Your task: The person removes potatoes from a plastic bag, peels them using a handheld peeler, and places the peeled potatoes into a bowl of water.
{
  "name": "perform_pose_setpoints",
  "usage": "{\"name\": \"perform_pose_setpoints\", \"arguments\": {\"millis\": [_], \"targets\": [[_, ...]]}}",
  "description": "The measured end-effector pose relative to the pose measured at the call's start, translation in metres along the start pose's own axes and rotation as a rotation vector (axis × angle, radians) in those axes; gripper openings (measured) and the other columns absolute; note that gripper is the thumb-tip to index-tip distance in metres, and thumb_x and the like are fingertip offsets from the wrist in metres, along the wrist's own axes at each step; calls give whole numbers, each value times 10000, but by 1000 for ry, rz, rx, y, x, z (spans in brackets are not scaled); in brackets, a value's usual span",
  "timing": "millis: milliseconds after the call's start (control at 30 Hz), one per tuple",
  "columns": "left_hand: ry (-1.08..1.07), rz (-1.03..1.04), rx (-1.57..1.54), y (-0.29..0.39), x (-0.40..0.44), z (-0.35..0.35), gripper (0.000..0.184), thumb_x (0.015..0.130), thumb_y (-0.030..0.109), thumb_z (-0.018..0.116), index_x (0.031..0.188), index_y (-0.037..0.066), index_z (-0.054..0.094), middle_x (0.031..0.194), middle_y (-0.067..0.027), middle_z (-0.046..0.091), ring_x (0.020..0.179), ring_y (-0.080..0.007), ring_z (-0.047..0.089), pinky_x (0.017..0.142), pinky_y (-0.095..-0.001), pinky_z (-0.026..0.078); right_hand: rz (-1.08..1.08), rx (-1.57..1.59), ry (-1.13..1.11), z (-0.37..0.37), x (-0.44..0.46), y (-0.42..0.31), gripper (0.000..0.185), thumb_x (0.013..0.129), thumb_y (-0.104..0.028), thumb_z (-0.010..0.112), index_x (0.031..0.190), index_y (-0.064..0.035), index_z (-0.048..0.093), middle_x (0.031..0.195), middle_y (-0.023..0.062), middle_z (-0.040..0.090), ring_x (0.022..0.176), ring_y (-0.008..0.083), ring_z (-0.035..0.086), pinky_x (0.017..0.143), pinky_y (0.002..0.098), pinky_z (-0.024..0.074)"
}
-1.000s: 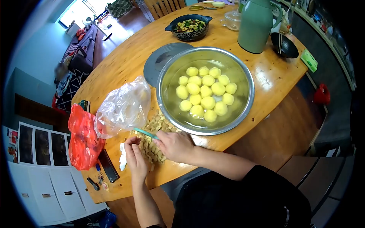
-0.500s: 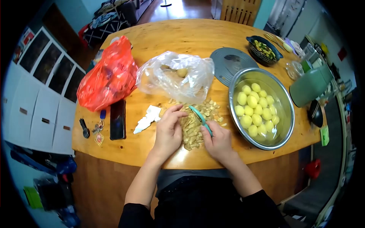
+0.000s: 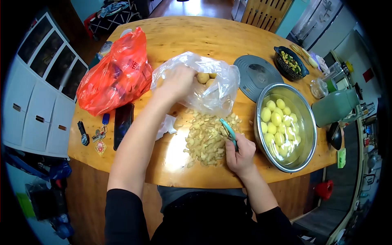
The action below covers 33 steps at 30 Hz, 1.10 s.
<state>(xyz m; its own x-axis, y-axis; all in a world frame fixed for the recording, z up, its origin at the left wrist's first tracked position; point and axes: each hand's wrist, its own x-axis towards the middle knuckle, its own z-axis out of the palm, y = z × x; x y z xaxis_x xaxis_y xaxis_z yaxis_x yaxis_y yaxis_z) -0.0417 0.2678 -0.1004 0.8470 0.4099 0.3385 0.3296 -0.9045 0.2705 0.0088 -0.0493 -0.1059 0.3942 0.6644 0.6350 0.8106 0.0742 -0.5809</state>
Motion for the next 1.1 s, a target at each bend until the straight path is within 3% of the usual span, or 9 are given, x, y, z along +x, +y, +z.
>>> {"name": "perform_pose_setpoints", "arguments": {"millis": [100,167,300,400,500,633,767,867,1100], "targets": [[-117,-64,118,-12,23,-3,308,913,221,631,1147,49,732,1128,-191,733,1093,-383,690,905,-493,561,20,30,-27,-1,-4,1,91,868,-31,725,913,-7,651,642,123,595,521,292,603,491,366,464],[-298,-161,199,-16,38,-6,424,969,344,565,1235,39,690,1295,-206,675,1211,-370,628,1022,-445,500,61,85,-66,-3,-5,1,94,866,-34,730,920,-16,656,647,118,605,532,294,611,496,372,470],[-195,-320,111,-13,47,-9,400,980,328,547,1220,41,690,1194,-192,716,1119,-373,674,959,-464,522,31,109,-50,-2,-4,0,105,857,-37,739,915,-23,653,662,118,620,550,300,629,502,382,482],[-105,-108,313,-13,39,-3,391,913,253,654,1276,109,675,1112,-207,731,1070,-388,689,936,-481,534,53,139,-61,-5,-3,-4,105,862,-47,739,912,-25,650,665,122,619,555,307,633,499,388,480],[62,-236,-18,13,6,-29,389,875,201,723,1240,77,671,1080,-215,722,1040,-408,675,901,-474,534,56,123,-44,-9,-5,-6,111,869,-68,738,915,-27,646,662,126,618,549,315,626,496,398,477],[277,-115,-314,24,-63,-49,364,914,76,727,1254,25,608,1143,-159,691,985,-282,699,844,-367,570,37,138,-64,-10,-6,-6,110,888,-95,724,924,-28,645,641,137,611,550,322,631,496,409,478],[152,-507,-1487,75,-145,-60,392,1039,85,598,1404,24,469,1248,-137,629,1073,-222,681,842,-306,589,109,116,-89,-9,-7,-12,112,916,-107,707,957,-19,650,659,160,625,574,347,649,514,417,491],[222,-456,-2027,103,-184,-45,410,1073,178,555,1439,25,447,1310,-189,610,1072,-260,688,855,-308,612,140,165,-75,-9,-9,-19,115,935,-112,697,973,-15,650,668,165,635,578,361,652,524,418,499],[156,-599,-2390,138,-217,-23,309,1065,184,536,1320,10,521,1248,-213,646,999,-273,688,859,-346,609,177,181,-191,-9,-28,-45,166,967,-179,683,1035,-40,624,727,187,671,666,392,681,561,463,511]]}}
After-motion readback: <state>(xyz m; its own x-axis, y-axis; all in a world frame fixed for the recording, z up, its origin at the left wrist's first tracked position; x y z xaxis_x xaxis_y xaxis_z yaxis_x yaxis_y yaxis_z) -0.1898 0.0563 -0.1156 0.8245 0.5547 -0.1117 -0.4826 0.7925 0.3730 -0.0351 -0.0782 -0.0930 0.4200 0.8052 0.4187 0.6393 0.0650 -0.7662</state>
